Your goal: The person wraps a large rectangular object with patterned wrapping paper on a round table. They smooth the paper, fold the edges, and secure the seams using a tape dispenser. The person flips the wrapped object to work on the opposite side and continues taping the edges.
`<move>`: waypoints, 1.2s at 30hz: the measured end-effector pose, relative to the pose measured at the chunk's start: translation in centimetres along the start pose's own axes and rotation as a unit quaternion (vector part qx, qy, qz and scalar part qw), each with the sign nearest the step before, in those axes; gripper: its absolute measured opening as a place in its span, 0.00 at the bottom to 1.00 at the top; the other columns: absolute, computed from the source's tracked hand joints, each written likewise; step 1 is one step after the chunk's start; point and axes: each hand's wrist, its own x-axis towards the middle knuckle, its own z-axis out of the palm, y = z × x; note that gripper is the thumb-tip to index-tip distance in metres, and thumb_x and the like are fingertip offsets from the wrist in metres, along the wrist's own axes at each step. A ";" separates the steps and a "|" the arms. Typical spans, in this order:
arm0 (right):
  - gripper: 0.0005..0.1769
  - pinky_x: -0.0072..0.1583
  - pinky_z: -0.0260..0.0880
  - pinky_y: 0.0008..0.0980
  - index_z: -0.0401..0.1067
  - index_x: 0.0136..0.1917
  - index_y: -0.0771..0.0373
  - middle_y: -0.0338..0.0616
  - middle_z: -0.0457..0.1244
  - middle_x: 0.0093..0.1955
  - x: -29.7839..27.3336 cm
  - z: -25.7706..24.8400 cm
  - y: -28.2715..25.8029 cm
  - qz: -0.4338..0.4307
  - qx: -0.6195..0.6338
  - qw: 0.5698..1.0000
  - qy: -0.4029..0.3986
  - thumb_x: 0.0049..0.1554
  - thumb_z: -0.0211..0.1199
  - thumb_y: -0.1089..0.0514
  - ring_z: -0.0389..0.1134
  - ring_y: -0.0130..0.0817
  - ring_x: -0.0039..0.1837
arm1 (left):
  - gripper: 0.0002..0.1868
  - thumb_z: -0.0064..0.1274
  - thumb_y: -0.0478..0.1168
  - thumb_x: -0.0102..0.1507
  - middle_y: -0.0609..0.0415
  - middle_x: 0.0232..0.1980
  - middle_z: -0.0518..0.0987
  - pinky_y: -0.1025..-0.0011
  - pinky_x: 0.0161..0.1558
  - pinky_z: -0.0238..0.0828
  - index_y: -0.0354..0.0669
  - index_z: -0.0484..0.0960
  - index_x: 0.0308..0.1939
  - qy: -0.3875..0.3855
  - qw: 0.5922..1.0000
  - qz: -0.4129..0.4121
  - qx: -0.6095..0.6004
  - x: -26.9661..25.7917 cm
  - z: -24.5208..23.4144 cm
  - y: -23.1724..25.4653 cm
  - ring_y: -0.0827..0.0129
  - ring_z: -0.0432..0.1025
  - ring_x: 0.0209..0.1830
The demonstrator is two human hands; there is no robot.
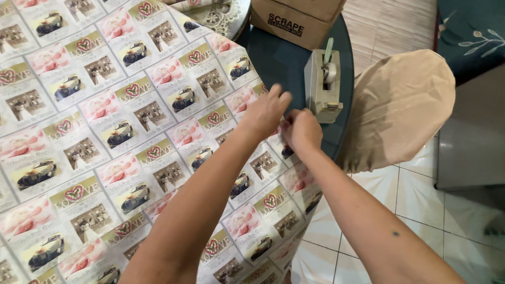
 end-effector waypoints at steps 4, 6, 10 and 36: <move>0.13 0.45 0.69 0.50 0.74 0.45 0.63 0.51 0.68 0.44 -0.7 -1.4 -1.4 -0.106 -0.020 0.992 0.060 0.48 0.71 0.57 0.70 0.55 0.47 | 0.15 0.60 0.40 0.58 0.43 0.48 0.78 0.51 0.44 0.74 0.43 0.76 0.46 -0.033 0.997 -0.060 -0.045 -2.9 0.3 -0.5 0.46 0.77 0.47; 0.08 0.47 0.70 0.45 0.75 0.44 0.62 0.48 0.69 0.43 -0.6 -2.3 -1.0 -0.116 0.034 0.991 0.053 0.54 0.69 0.57 0.71 0.49 0.46 | 0.14 0.60 0.43 0.59 0.44 0.48 0.78 0.51 0.46 0.74 0.44 0.77 0.45 -0.058 0.992 -0.085 -0.068 -3.0 0.4 -0.7 0.46 0.77 0.47; 0.07 0.47 0.73 0.36 0.74 0.46 0.63 0.44 0.69 0.40 1.8 -5.2 2.0 -0.080 0.193 0.966 0.149 0.58 0.66 0.58 0.73 0.36 0.42 | 0.11 0.59 0.42 0.62 0.45 0.48 0.79 0.50 0.48 0.73 0.43 0.78 0.43 -0.050 0.992 -0.088 -0.075 -1.8 0.0 0.4 0.46 0.77 0.49; 0.04 0.40 0.62 0.29 0.71 0.42 0.53 0.31 0.63 0.36 -2.3 -8.4 10.4 0.314 0.441 0.839 -0.051 0.59 0.62 0.55 0.63 0.23 0.39 | 0.10 0.60 0.41 0.57 0.42 0.45 0.82 0.54 0.49 0.75 0.42 0.82 0.40 0.051 0.986 -0.076 -0.142 5.5 2.0 10.2 0.47 0.78 0.47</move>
